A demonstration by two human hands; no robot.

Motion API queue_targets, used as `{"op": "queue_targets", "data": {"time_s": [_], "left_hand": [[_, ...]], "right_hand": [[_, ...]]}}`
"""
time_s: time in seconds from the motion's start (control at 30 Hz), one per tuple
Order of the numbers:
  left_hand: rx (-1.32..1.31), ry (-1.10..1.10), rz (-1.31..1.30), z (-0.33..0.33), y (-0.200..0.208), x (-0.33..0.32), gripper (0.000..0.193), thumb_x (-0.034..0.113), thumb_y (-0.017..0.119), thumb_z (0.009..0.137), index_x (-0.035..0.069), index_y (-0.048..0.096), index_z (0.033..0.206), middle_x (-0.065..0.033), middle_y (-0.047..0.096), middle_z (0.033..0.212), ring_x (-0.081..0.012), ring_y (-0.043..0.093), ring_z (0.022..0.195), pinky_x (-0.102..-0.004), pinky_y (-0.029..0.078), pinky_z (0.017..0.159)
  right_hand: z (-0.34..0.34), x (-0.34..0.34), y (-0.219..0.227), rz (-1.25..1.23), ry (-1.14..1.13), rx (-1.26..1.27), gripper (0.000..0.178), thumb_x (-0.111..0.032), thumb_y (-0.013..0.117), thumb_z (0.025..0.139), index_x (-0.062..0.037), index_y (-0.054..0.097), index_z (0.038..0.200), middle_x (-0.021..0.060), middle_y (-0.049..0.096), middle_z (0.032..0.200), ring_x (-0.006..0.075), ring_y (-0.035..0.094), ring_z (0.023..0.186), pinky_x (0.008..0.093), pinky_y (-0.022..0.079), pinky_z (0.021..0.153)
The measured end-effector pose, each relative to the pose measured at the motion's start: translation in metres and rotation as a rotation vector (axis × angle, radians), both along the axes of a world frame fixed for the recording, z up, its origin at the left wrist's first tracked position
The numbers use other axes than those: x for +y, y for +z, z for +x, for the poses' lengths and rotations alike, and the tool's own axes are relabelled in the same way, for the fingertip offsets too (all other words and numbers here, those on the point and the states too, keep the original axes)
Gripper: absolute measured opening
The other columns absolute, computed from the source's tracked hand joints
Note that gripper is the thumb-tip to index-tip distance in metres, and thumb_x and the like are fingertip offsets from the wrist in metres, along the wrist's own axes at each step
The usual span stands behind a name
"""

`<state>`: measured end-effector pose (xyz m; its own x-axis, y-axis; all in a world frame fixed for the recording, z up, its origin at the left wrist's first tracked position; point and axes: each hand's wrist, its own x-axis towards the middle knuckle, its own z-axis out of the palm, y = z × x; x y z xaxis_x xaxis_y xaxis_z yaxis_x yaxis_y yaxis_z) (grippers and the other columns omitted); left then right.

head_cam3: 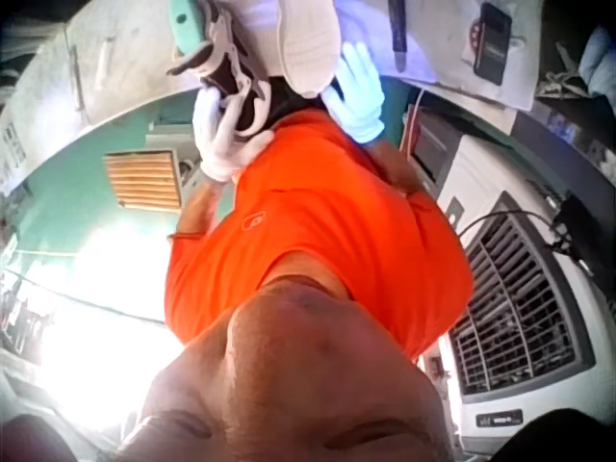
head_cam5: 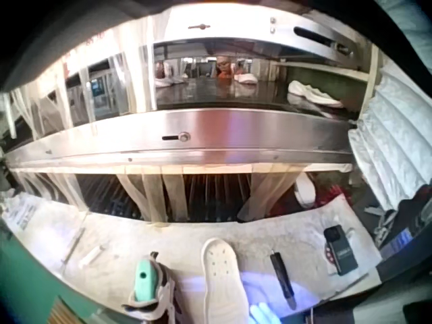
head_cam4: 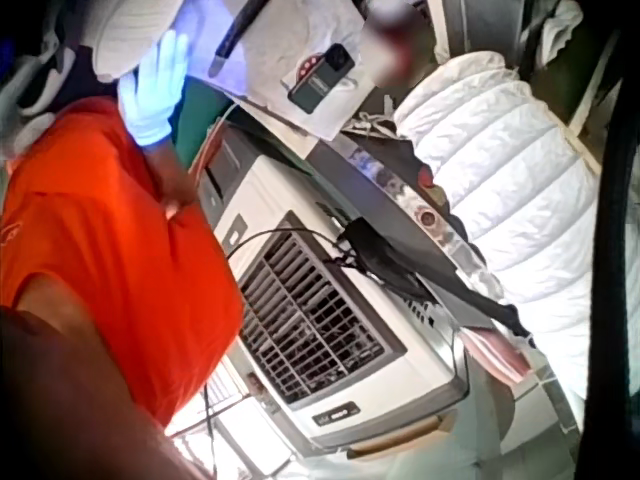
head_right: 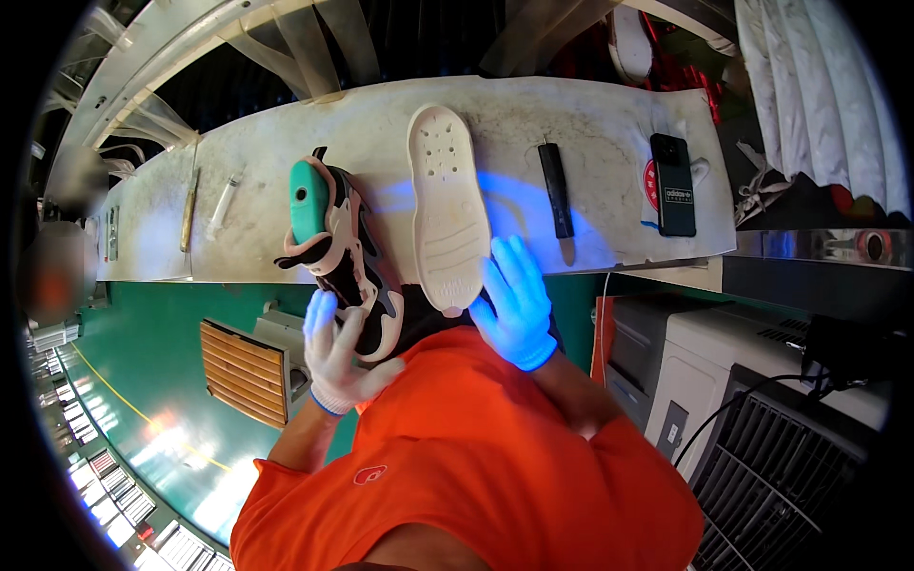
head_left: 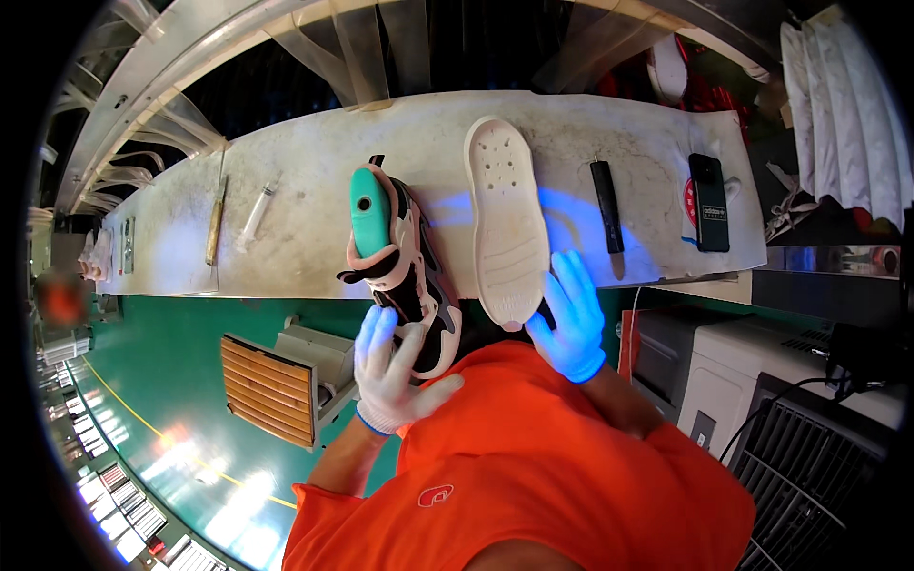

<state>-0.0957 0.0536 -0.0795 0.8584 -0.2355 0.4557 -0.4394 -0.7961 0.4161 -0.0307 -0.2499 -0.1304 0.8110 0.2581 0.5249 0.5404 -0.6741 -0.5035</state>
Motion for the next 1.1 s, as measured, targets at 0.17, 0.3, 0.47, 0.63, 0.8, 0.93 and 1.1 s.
{"op": "queue_targets", "data": {"time_s": [0.17,0.3,0.47,0.63,0.8,0.93,1.1], "left_hand": [[-0.230,0.071,0.120,0.013,-0.039,0.008,0.045,0.013,0.091,0.078,0.012,0.083,0.122,-0.0226,0.063,0.147,-0.0479,0.066,0.130,-0.0588,0.057,0.105],[-0.375,-0.111,0.185,0.040,-0.004,0.011,0.036,0.018,0.085,0.081,0.011,0.083,0.116,-0.0142,0.078,0.129,-0.0389,0.074,0.122,-0.0570,0.057,0.110],[-0.281,-0.160,-0.108,0.079,0.100,-0.016,0.047,0.004,0.089,0.079,0.004,0.080,0.125,-0.0162,0.082,0.119,-0.0350,0.081,0.112,-0.0437,0.063,0.102],[0.289,-0.033,-0.532,0.079,0.164,-0.036,0.063,0.010,0.099,0.075,0.001,0.078,0.134,-0.0123,0.082,0.122,-0.0190,0.077,0.113,-0.0376,0.062,0.102],[-0.041,-0.123,-0.721,0.073,0.113,-0.063,0.065,0.000,0.097,0.081,0.002,0.064,0.137,-0.0227,0.073,0.141,-0.0288,0.073,0.127,-0.0425,0.060,0.110],[-0.285,-0.209,-0.747,0.067,0.099,-0.076,0.038,0.002,0.096,0.080,0.006,0.069,0.106,-0.0268,0.076,0.136,-0.0392,0.079,0.118,-0.0447,0.065,0.098],[-0.383,-0.350,-0.381,0.057,0.108,-0.058,0.032,0.002,0.091,0.081,0.007,0.074,0.108,-0.0305,0.074,0.138,-0.0445,0.079,0.109,-0.0457,0.065,0.090]], "right_hand": [[0.009,0.019,-0.003,-0.018,-0.068,-0.121,0.061,-0.027,0.090,0.086,-0.0007,0.072,0.138,0.0253,0.065,0.155,0.0478,0.063,0.141,0.0560,0.052,0.117],[0.013,0.023,-0.004,0.041,-0.080,-0.173,0.056,-0.006,0.090,0.075,-0.0052,0.077,0.130,0.0193,0.073,0.144,0.0444,0.068,0.135,0.0539,0.055,0.113],[0.018,0.000,0.077,0.230,0.075,-0.313,0.045,0.005,0.089,0.078,-0.0050,0.077,0.120,0.0159,0.078,0.123,0.0409,0.074,0.123,0.0444,0.061,0.101],[-0.025,-0.015,0.155,0.662,0.105,0.098,0.039,-0.006,0.086,0.096,0.0067,0.073,0.130,0.0146,0.078,0.125,0.0197,0.073,0.116,0.0370,0.059,0.100],[-0.014,0.003,0.170,0.951,0.315,0.473,0.042,-0.007,0.082,0.098,0.0051,0.073,0.138,0.0127,0.078,0.131,0.0198,0.073,0.117,0.0365,0.058,0.109],[-0.007,0.007,0.171,0.993,0.355,0.499,0.037,-0.005,0.081,0.096,0.0041,0.077,0.132,0.0107,0.076,0.126,0.0186,0.072,0.114,0.0348,0.058,0.104],[0.004,0.004,0.163,0.913,0.452,0.385,0.031,0.003,0.081,0.090,0.0029,0.081,0.121,0.0074,0.071,0.112,0.0173,0.069,0.103,0.0316,0.056,0.095]]}}
